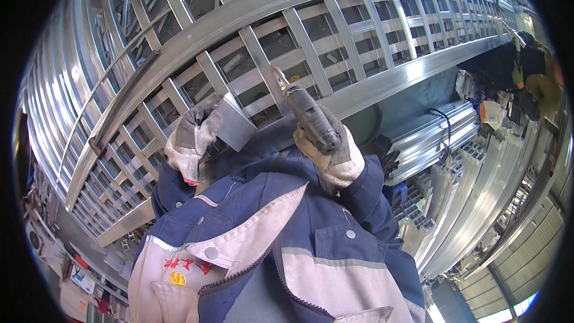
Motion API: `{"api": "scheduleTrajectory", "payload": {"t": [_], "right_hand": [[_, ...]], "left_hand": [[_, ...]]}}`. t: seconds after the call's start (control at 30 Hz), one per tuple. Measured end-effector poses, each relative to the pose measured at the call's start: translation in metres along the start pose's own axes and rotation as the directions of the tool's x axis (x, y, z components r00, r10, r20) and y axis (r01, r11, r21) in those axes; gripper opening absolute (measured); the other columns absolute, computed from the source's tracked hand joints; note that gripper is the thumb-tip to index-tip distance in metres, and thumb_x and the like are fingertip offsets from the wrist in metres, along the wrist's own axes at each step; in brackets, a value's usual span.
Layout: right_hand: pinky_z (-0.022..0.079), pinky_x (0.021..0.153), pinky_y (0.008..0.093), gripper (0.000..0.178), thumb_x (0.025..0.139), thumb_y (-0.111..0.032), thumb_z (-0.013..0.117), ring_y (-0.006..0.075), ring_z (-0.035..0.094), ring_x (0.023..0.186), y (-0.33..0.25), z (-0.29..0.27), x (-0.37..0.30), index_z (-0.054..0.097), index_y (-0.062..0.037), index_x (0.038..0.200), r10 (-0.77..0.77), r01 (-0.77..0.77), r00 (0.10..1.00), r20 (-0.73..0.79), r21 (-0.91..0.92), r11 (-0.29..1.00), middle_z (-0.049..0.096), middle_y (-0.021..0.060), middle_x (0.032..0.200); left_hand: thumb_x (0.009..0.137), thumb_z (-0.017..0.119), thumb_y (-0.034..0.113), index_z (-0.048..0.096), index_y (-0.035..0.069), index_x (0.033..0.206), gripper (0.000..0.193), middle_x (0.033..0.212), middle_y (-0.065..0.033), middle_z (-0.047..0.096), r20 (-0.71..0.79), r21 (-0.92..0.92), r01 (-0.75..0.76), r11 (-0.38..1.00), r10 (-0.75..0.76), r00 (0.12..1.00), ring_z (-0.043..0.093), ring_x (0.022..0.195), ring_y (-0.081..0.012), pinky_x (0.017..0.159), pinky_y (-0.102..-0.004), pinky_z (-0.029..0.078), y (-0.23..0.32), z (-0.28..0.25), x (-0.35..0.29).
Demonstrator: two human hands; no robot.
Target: The person welds a metal frame structure using a handheld welding torch. They repeatedly position a small metal block against the frame and apply welds, producing bright sparks. The person adjusts the block and torch several times to weld different sections of the frame.
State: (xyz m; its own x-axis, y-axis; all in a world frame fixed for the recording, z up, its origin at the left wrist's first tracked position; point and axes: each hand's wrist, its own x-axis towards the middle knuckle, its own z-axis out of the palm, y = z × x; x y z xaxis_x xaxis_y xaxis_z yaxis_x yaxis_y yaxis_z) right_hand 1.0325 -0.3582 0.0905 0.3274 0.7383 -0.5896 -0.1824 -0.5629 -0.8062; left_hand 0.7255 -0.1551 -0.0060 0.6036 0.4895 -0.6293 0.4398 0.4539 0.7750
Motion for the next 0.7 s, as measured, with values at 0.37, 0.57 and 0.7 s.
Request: {"api": "scheduleTrajectory", "payload": {"t": [0.37, 0.57, 0.7], "right_hand": [[0.06, 0.089, 0.0281, 0.062, 0.106, -0.014, 0.086, 0.009, 0.071, 0.101, 0.005, 0.002, 0.0, 0.06, -0.0021, 0.161, 0.034, -0.034, 0.999, -0.004, 0.082, 0.996, 0.072, -0.0003, 0.114], [0.06, 0.091, 0.0278, 0.064, 0.105, -0.013, 0.087, 0.0081, 0.07, 0.102, 0.008, 0.0, -0.001, 0.059, -0.0012, 0.162, 0.014, -0.014, 1.0, -0.008, 0.014, 1.0, 0.072, -0.0008, 0.115], [0.06, 0.094, 0.0278, 0.065, 0.105, -0.011, 0.087, 0.0079, 0.07, 0.105, 0.013, -0.001, -0.004, 0.059, -0.0007, 0.163, 0.035, -0.034, 0.999, -0.007, 0.086, 0.996, 0.072, -0.0002, 0.116]], "left_hand": [[0.112, 0.076, 0.022, 0.074, -0.001, 0.147, 0.042, 0.13, -0.007, 0.082, 0.003, 0.037, -0.015, 0.999, 0.015, 1.0, 0.072, 0.113, -0.0125, 0.105, -0.0343, 0.058, 0.009, 0.005, 0.009], [0.112, 0.076, 0.021, 0.075, -0.001, 0.146, 0.041, 0.131, -0.0073, 0.082, 0.006, 0.094, -0.026, 0.995, 0.026, 1.0, 0.072, 0.115, -0.0128, 0.106, -0.0348, 0.058, 0.015, 0.012, 0.018], [0.112, 0.08, 0.028, 0.069, 0.002, 0.157, 0.053, 0.129, 0.0001, 0.079, 0.024, 0.039, -0.101, 0.994, 0.1, 0.995, 0.066, 0.106, -0.0076, 0.094, -0.0277, 0.057, 0.015, 0.012, 0.019]]}}
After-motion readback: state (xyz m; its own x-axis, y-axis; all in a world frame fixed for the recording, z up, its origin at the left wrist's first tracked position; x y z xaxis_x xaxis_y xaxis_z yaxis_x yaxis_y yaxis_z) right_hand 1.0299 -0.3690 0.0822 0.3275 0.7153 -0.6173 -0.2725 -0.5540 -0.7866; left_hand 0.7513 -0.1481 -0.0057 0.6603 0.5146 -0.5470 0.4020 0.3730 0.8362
